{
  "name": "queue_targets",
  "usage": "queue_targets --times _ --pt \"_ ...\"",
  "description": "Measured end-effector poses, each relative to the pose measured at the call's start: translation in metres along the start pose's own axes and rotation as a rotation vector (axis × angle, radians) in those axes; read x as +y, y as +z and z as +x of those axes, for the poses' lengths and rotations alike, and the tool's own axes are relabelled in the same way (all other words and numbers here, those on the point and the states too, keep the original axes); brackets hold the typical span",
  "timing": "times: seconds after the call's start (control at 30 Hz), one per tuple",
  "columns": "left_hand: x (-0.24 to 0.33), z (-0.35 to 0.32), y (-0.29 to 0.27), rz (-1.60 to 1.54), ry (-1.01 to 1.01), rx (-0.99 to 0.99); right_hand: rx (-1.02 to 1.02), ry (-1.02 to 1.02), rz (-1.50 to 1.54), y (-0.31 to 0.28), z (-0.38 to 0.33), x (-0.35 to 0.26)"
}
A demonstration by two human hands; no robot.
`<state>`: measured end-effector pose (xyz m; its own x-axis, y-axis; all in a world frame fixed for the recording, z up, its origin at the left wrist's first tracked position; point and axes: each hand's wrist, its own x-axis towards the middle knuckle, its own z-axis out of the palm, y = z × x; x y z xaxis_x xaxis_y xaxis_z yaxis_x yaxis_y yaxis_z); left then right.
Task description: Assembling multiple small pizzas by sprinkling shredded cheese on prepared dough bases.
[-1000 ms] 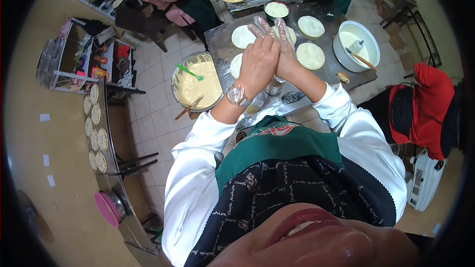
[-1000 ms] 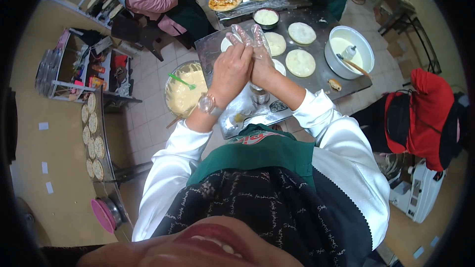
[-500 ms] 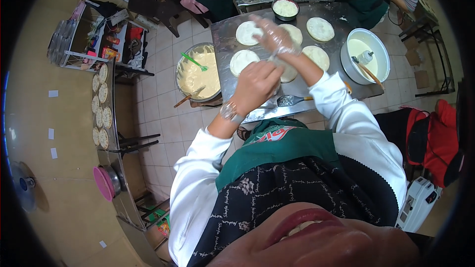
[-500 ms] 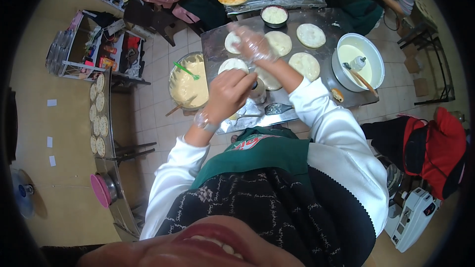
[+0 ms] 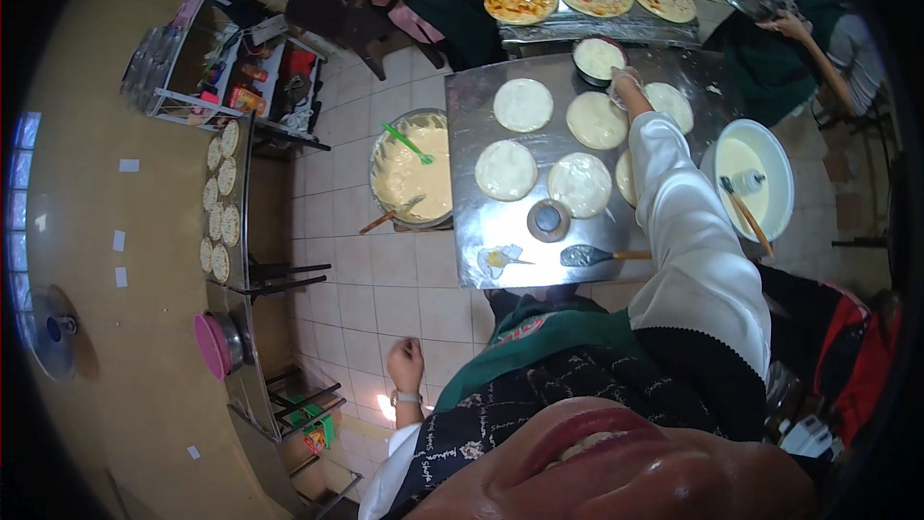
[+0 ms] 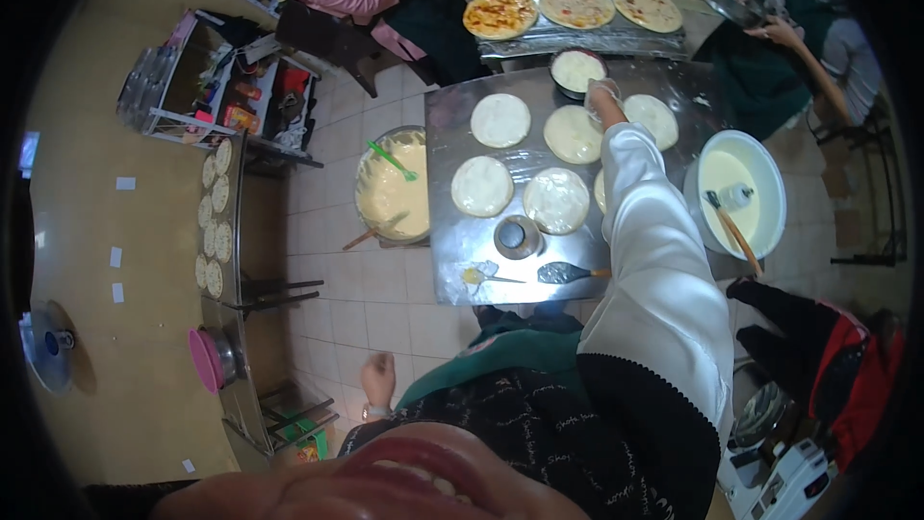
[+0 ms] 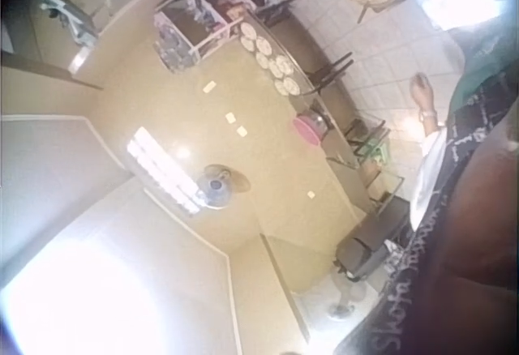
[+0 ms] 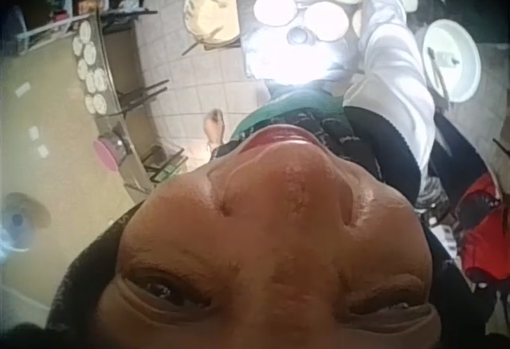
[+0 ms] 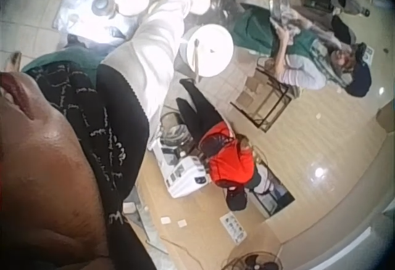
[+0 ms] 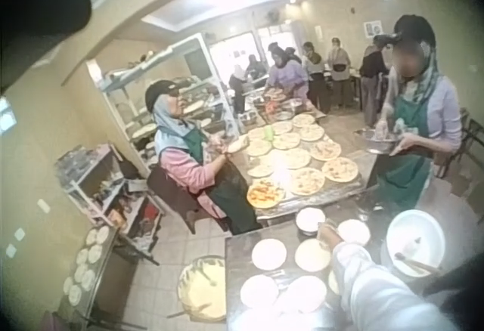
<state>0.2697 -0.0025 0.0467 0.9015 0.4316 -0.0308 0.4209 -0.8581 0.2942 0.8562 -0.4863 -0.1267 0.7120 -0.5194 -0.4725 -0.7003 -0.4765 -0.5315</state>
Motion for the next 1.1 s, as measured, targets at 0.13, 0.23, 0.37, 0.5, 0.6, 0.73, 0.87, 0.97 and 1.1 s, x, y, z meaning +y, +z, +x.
queue_targets --times 0.13,0.23,0.37,0.5,0.6,0.73,0.87,0.97,1.1 --pt "-0.042 -0.042 0.021 0.069 -0.172 -0.402 -0.108 0.013 -0.360 -0.006 0.057 -0.001" --pt "-0.039 -0.056 0.021 0.079 -0.330 -0.474 -0.202 0.103 -0.472 0.016 0.088 0.007" --pt "-0.030 -0.045 0.021 0.052 -0.349 -0.430 -0.196 0.127 -0.424 0.036 0.097 0.008" --pt "-0.012 0.004 0.027 -0.079 -0.111 -0.325 0.173 -0.303 -0.070 -0.067 0.101 0.056" --pt "-0.007 -0.002 0.009 -0.053 -0.144 -0.208 0.045 -0.086 0.631 -0.040 -0.052 0.011" --pt "0.025 0.045 -0.001 -0.403 0.085 -0.044 -0.042 -0.169 0.822 -0.164 -0.189 0.053" --pt "0.056 0.068 -0.015 -0.707 0.242 -0.206 -0.026 -0.306 0.800 -0.206 -0.291 0.121" --pt "0.097 0.070 -0.029 -0.864 0.336 -0.467 0.022 -0.232 0.705 -0.219 -0.364 0.179" --pt "0.150 0.056 -0.014 -1.007 0.433 -0.949 0.056 -0.095 0.730 -0.212 -0.455 0.264"
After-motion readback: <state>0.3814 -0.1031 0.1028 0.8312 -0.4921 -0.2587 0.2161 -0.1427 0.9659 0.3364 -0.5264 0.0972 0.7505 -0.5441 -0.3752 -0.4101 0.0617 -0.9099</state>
